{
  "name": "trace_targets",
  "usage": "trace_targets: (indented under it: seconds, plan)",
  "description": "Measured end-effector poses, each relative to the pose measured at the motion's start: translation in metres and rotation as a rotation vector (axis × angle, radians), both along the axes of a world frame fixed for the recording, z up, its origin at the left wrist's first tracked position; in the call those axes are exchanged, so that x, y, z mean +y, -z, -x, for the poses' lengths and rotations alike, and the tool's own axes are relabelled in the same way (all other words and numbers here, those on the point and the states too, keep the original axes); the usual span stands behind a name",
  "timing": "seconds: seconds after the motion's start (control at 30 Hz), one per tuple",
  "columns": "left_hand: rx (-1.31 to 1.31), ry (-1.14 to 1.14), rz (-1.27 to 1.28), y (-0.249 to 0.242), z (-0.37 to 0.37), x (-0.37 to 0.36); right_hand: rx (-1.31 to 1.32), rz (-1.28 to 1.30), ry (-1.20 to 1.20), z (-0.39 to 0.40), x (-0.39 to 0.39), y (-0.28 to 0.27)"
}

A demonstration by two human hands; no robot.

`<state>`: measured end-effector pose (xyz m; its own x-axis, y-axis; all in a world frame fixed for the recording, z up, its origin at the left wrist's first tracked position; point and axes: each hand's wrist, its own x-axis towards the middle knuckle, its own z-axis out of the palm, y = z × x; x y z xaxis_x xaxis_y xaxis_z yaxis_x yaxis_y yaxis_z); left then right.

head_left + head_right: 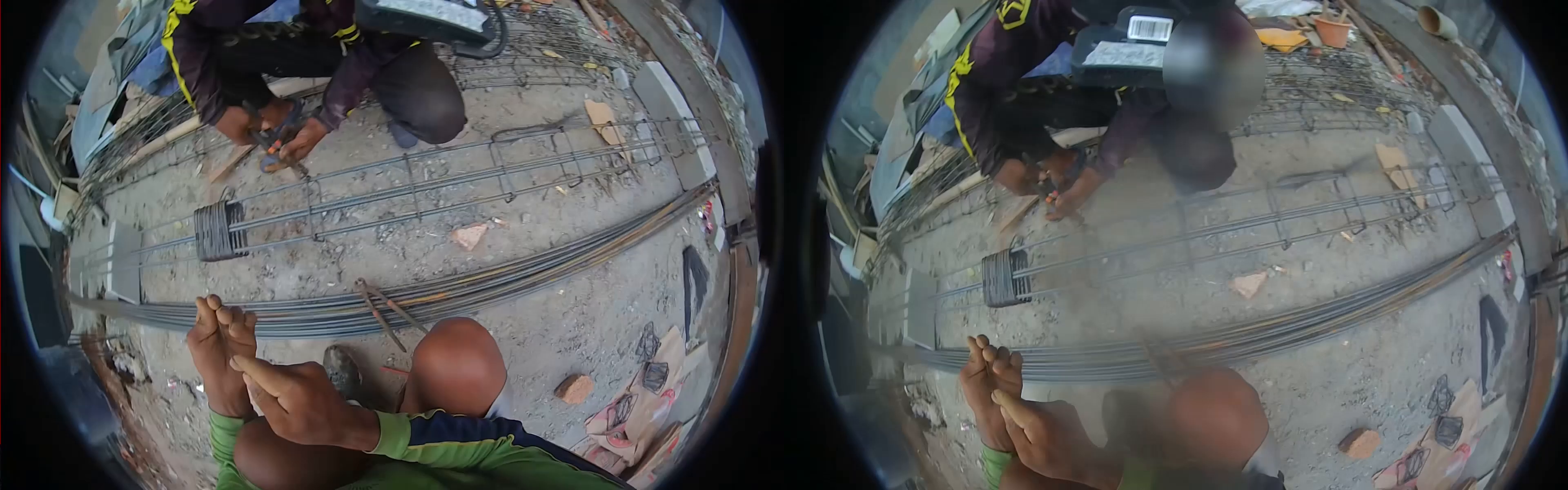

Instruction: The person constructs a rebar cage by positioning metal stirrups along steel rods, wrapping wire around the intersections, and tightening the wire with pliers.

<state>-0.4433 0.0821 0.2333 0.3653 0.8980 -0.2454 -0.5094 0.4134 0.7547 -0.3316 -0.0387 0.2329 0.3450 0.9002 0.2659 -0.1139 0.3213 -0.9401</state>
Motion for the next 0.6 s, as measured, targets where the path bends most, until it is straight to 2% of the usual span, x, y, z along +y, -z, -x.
trace_targets:
  seconds: [0.07, 0.17, 0.23, 0.27, 0.3, 0.37, 0.4, 0.5, 0.57, 0.6]
  plan:
    - [0.084, -0.032, -0.083, -0.006, 0.015, -0.003, 0.061, 0.049, -0.187, -0.004, -0.003, -0.008]
    - [0.137, -0.002, -0.212, -0.02, 0.022, -0.012, 0.095, 0.059, -0.14, -0.013, 0.001, -0.017]
    - [0.384, -0.049, -0.346, -0.028, 0.022, -0.014, 0.053, 0.087, -0.16, -0.013, 0.005, -0.014]
    - [0.464, 0.032, -0.476, -0.024, 0.037, -0.005, 0.017, 0.131, -0.179, -0.014, 0.009, -0.012]
    - [0.468, 0.021, -0.485, -0.018, 0.044, 0.002, 0.017, 0.12, -0.188, -0.011, 0.012, -0.009]
    - [0.621, 0.119, -0.55, -0.01, 0.059, 0.021, 0.061, 0.342, -0.248, -0.001, 0.024, 0.0]
    - [0.618, 0.184, -0.537, -0.005, 0.065, 0.031, -0.068, 0.446, -0.322, -0.007, 0.031, -0.006]
    - [0.71, 0.33, -0.45, 0.008, 0.076, 0.051, -0.2, 0.566, -0.375, -0.004, 0.058, -0.003]
    - [0.643, 0.4, -0.307, 0.025, 0.089, 0.066, -0.304, 0.532, -0.334, 0.016, 0.068, 0.03]
    - [0.618, 0.378, -0.322, 0.033, 0.097, 0.076, -0.379, 0.496, -0.297, 0.025, 0.073, 0.048]
